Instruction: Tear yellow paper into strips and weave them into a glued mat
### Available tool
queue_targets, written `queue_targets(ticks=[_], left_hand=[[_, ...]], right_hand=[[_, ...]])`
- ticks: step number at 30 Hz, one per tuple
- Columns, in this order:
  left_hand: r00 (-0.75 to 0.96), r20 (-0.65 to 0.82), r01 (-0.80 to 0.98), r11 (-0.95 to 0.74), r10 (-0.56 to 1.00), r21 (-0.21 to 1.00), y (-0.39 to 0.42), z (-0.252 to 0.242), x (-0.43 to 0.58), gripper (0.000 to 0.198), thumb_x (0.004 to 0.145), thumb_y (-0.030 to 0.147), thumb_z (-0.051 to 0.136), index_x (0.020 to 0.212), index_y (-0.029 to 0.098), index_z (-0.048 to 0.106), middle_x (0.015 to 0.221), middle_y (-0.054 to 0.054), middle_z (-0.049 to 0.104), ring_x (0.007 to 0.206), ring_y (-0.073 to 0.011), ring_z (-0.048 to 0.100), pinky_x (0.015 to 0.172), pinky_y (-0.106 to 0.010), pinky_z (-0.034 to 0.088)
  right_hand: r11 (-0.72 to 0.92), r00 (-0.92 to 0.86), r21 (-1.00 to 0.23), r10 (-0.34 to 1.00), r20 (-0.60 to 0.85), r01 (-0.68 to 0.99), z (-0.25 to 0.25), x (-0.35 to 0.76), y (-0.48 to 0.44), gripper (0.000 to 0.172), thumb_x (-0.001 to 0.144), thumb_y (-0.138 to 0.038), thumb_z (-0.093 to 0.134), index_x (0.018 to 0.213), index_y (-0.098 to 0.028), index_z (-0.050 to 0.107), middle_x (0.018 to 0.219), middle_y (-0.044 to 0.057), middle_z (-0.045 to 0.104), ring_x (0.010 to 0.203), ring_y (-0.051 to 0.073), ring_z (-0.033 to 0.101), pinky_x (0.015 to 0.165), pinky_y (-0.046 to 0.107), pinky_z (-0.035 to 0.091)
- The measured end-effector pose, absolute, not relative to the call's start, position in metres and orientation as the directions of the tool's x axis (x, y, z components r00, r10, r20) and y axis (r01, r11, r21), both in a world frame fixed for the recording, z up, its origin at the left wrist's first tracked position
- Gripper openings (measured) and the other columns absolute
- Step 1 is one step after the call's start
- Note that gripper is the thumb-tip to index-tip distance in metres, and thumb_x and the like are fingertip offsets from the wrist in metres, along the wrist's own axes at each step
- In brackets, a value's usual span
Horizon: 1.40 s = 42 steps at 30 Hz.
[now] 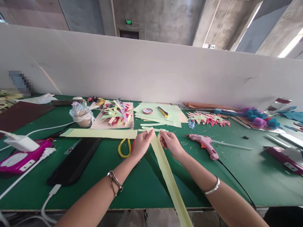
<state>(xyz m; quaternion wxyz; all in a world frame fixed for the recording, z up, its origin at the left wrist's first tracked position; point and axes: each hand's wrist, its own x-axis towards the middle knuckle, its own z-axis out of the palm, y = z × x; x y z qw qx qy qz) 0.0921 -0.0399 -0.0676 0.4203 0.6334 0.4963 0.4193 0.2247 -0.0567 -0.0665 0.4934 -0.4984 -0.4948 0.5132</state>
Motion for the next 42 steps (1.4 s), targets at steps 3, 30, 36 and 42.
queue_targets(ticks=[3, 30, 36, 42], left_hand=[[0.283, 0.026, 0.259, -0.103, 0.959, 0.960, -0.044, -0.065, 0.095, 0.045, 0.077, 0.058, 0.044, 0.056, 0.019, 0.038, 0.049, 0.005, 0.033, 0.046, -0.0104, 0.035, 0.046, -0.023, 0.027], [0.326, -0.001, 0.225, -0.076, 0.945, 0.971, -0.045, -0.061, 0.096, 0.038, 0.074, 0.055, 0.052, 0.066, 0.018, 0.052, 0.052, 0.002, 0.049, 0.051, -0.0140, 0.047, 0.048, -0.024, 0.035], [0.263, 0.013, 0.180, -0.062, 0.965, 0.982, -0.044, -0.065, 0.098, 0.039, 0.072, 0.053, 0.053, 0.063, 0.016, 0.054, 0.053, 0.002, 0.047, 0.050, -0.0119, 0.043, 0.048, -0.024, 0.032], [0.249, 0.081, 0.184, -0.129, 0.965, 0.974, -0.039, -0.068, 0.095, 0.038, 0.071, 0.053, 0.054, 0.062, 0.016, 0.051, 0.051, 0.004, 0.040, 0.048, -0.0101, 0.036, 0.045, -0.022, 0.026]], right_hand=[[0.020, 0.038, -0.998, 0.999, 0.017, -0.066, -0.067, 0.225, -0.057, 0.043, 0.080, -0.050, 0.047, 0.053, -0.017, 0.043, 0.041, -0.005, 0.042, 0.036, 0.005, 0.034, 0.038, 0.019, 0.027], [0.095, 0.072, -0.995, 0.993, 0.098, 0.033, -0.061, 0.229, -0.059, 0.042, 0.082, -0.048, 0.043, 0.052, -0.020, 0.037, 0.043, -0.005, 0.040, 0.038, 0.007, 0.035, 0.042, 0.022, 0.031], [0.039, -0.029, -0.989, 0.999, 0.035, 0.143, -0.059, 0.227, -0.059, 0.041, 0.080, -0.050, 0.042, 0.053, -0.019, 0.042, 0.043, -0.005, 0.041, 0.038, 0.008, 0.038, 0.040, 0.022, 0.032], [0.057, -0.058, -0.979, 0.997, 0.046, 0.195, -0.064, 0.226, -0.058, 0.031, 0.079, -0.034, 0.042, 0.051, -0.020, 0.040, 0.040, -0.006, 0.039, 0.035, 0.008, 0.037, 0.038, 0.021, 0.030]])
